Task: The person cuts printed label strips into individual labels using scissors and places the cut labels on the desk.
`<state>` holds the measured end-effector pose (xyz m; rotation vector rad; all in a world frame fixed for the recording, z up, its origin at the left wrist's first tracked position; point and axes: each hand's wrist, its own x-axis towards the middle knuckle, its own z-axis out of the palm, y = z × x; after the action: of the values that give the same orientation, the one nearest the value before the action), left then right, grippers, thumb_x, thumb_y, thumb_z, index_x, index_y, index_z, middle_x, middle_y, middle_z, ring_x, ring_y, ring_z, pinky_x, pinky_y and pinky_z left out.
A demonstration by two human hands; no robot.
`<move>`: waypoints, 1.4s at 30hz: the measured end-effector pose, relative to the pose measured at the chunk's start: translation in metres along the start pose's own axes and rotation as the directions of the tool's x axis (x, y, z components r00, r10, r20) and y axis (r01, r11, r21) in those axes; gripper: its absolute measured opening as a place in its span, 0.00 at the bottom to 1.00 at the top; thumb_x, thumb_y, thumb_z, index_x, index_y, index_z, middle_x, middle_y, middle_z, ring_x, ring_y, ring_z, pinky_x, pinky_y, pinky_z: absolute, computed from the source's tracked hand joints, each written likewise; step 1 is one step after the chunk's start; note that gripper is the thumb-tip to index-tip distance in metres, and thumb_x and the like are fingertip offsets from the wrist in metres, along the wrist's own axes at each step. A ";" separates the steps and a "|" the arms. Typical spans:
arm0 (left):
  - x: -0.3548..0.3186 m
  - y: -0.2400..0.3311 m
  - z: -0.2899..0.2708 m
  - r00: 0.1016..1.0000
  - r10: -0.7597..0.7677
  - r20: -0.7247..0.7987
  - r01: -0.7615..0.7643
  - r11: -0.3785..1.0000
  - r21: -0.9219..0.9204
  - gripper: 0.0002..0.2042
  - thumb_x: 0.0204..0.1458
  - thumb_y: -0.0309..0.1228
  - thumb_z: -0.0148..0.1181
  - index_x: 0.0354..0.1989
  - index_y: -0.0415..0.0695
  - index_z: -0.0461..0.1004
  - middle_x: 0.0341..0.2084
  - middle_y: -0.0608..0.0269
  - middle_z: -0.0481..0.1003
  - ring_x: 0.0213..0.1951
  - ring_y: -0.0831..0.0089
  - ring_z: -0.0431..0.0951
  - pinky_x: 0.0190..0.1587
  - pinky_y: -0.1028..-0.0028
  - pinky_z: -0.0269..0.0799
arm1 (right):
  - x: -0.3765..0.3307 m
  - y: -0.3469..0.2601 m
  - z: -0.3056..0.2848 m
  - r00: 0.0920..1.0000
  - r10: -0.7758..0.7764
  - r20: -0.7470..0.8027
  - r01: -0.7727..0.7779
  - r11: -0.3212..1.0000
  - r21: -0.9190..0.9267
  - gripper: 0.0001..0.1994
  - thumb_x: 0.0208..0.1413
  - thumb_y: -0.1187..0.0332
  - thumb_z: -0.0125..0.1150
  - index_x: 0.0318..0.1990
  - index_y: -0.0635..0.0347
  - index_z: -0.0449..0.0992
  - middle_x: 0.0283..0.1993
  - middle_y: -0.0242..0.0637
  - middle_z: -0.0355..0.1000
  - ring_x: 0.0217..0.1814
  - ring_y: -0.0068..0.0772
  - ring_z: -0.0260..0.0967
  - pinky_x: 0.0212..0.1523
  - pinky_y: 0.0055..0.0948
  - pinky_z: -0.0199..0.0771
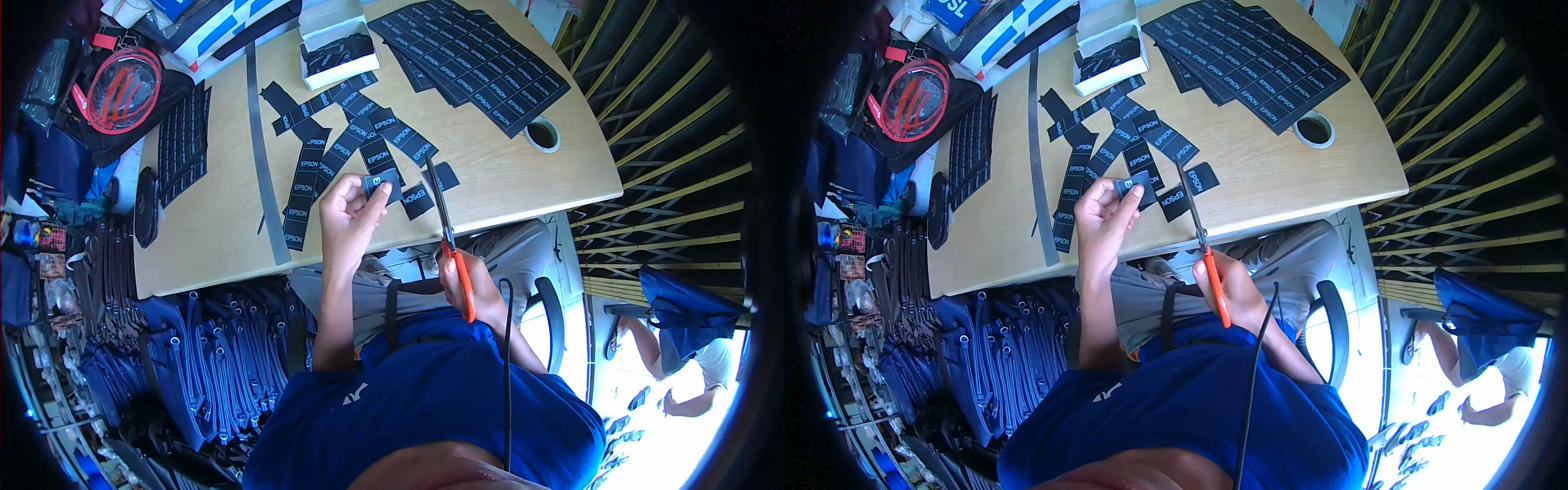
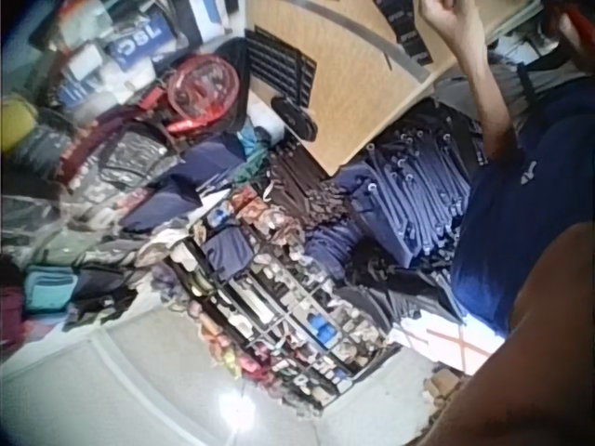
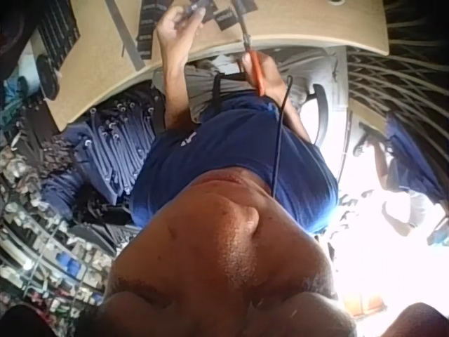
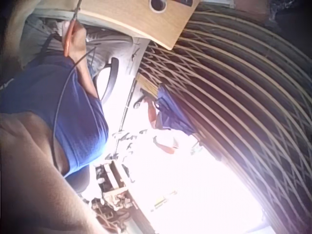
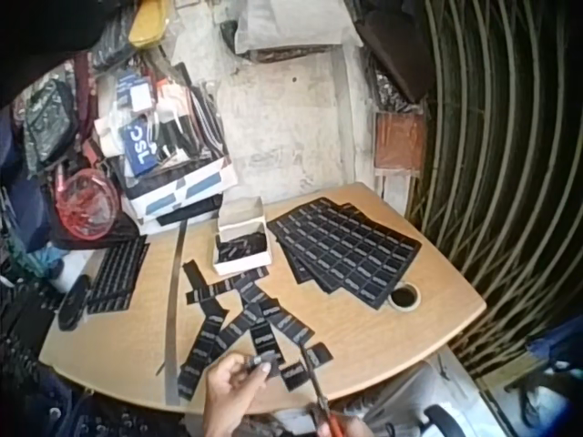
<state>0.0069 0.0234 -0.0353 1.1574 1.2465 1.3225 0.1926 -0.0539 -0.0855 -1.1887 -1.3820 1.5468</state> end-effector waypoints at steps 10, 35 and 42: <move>0.005 -0.006 -0.002 0.908 0.418 -0.036 -0.205 0.516 0.832 0.21 0.46 0.38 0.63 0.48 0.44 0.69 0.54 0.50 0.60 0.53 0.54 0.62 0.51 0.62 0.61 | -0.011 0.013 -0.012 0.999 0.024 0.044 -0.033 0.976 0.217 0.28 0.53 0.39 0.48 0.31 0.60 0.62 0.19 0.24 0.55 0.15 0.12 0.51 0.13 0.14 0.49; -0.034 0.023 0.039 0.801 0.083 0.593 -0.348 0.870 0.349 0.14 0.40 0.21 0.67 0.38 0.37 0.73 0.30 0.59 0.77 0.33 0.77 0.78 0.35 0.78 0.74 | -0.001 -0.009 -0.023 0.949 -0.201 -0.243 0.270 0.915 0.299 0.12 0.50 0.69 0.65 0.35 0.63 0.67 0.25 0.24 0.64 0.26 0.10 0.58 0.26 0.13 0.59; -0.036 0.008 0.028 0.803 0.037 0.595 -0.278 0.906 0.319 0.18 0.41 0.22 0.67 0.42 0.36 0.70 0.27 0.59 0.76 0.30 0.76 0.78 0.33 0.78 0.73 | 0.000 -0.022 -0.017 0.948 -0.180 -0.261 0.250 0.932 0.264 0.09 0.50 0.73 0.63 0.35 0.66 0.70 0.22 0.20 0.63 0.24 0.06 0.55 0.22 0.12 0.55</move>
<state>0.0378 -0.0094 -0.0273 1.8268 0.9813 0.7342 0.2076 -0.0450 -0.0640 -0.9638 -1.0472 1.3522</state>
